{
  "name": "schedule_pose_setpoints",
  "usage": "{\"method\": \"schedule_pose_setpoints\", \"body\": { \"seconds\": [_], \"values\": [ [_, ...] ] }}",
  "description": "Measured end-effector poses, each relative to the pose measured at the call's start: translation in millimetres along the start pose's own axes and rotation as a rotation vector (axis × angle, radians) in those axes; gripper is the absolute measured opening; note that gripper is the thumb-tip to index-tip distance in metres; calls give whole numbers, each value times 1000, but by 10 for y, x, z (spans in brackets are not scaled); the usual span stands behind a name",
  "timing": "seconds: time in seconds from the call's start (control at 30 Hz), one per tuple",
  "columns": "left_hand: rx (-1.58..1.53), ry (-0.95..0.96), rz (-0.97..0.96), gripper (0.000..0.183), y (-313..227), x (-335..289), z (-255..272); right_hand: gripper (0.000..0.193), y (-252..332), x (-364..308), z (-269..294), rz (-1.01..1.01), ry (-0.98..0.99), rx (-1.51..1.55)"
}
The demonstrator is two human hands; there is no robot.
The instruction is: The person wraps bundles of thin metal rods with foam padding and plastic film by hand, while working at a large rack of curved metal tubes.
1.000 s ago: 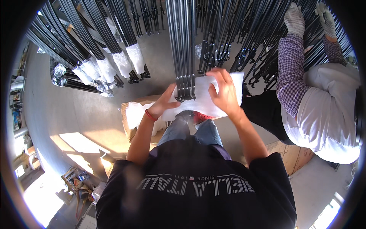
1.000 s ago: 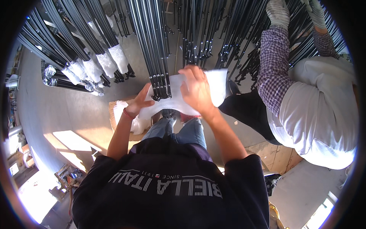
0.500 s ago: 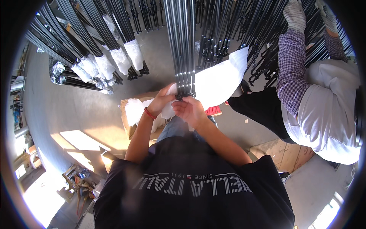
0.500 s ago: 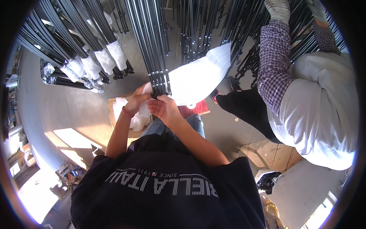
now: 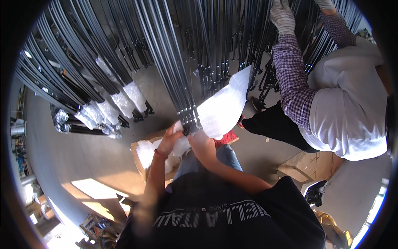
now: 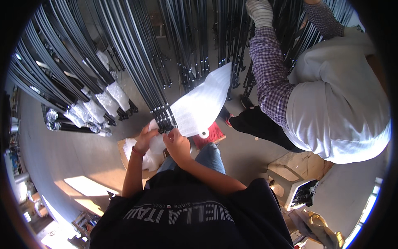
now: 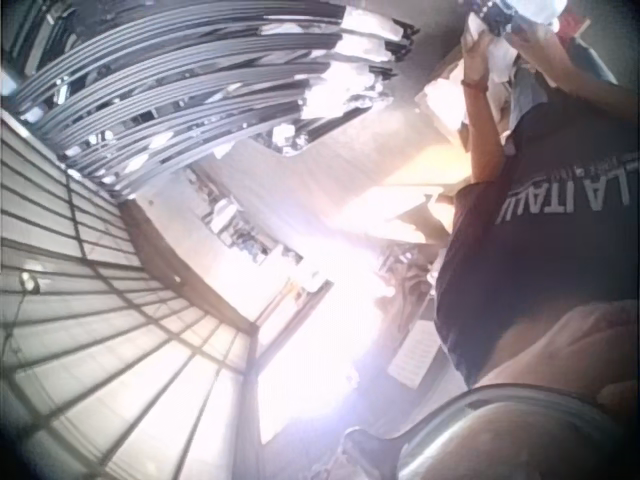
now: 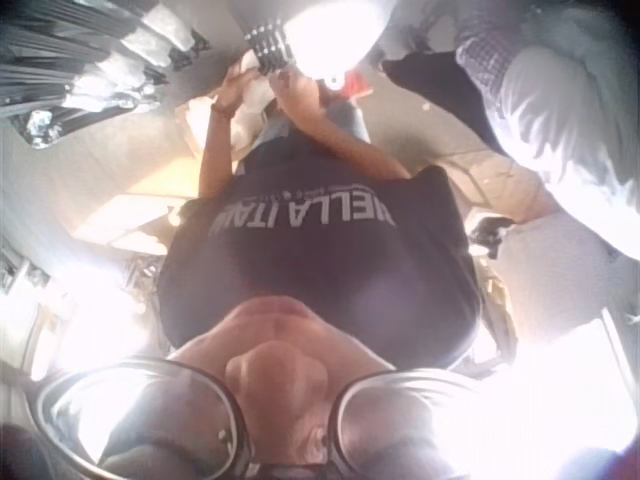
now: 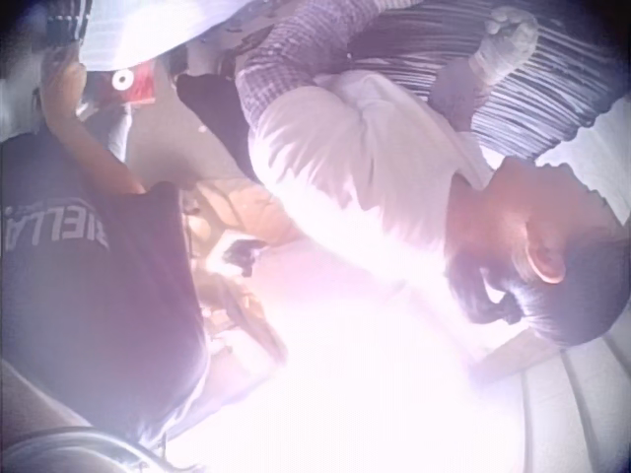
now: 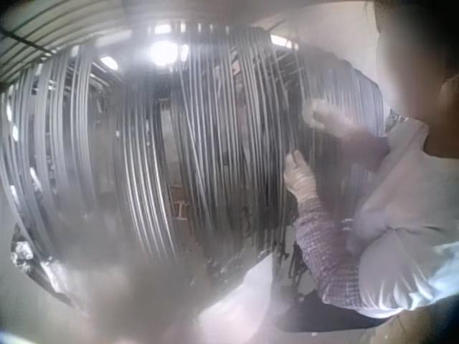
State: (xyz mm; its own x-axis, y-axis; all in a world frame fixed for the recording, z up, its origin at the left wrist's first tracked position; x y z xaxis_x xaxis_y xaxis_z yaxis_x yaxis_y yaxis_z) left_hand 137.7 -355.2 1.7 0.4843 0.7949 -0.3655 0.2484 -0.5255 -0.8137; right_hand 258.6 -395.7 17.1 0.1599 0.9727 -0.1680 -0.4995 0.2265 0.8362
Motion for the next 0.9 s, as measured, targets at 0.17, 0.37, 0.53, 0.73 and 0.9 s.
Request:
{"method": "schedule_pose_setpoints", "body": {
  "seconds": [0.17, 0.37, 0.53, 0.73, 0.9],
  "values": [
    [79, -6, -49, 39, 36, 28, 67, 27, 291, 118, 155, 174, -25, -266],
    [50, 63, -51, 37, -126, -12, -80, 28, 292, 107, 69, 228, -84, -284],
    [66, -12, -40, 35, -87, 28, 31, 27, 349, 178, 73, 164, -16, -294],
    [-21, 55, -29, 39, -150, 68, -49, 30, 285, 242, 12, 114, 74, -354],
    [54, 50, -90, 46, -234, 84, -89, 38, 292, 265, 28, 209, 86, -379]
  ]
}}
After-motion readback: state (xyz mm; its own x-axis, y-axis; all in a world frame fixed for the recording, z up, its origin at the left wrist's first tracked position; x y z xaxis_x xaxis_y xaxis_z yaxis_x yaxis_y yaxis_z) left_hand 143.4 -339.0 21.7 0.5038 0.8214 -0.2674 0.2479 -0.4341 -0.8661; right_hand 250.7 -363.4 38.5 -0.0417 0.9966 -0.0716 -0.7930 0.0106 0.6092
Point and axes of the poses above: each hand's wrist, its own x-axis towards the middle knuckle, its own z-axis out of the back of the hand, y = z × x, the point moved 6 cm from there along x, towards the middle knuckle, and after that the axes turned 1 degree about y, right-handed, at the moved point
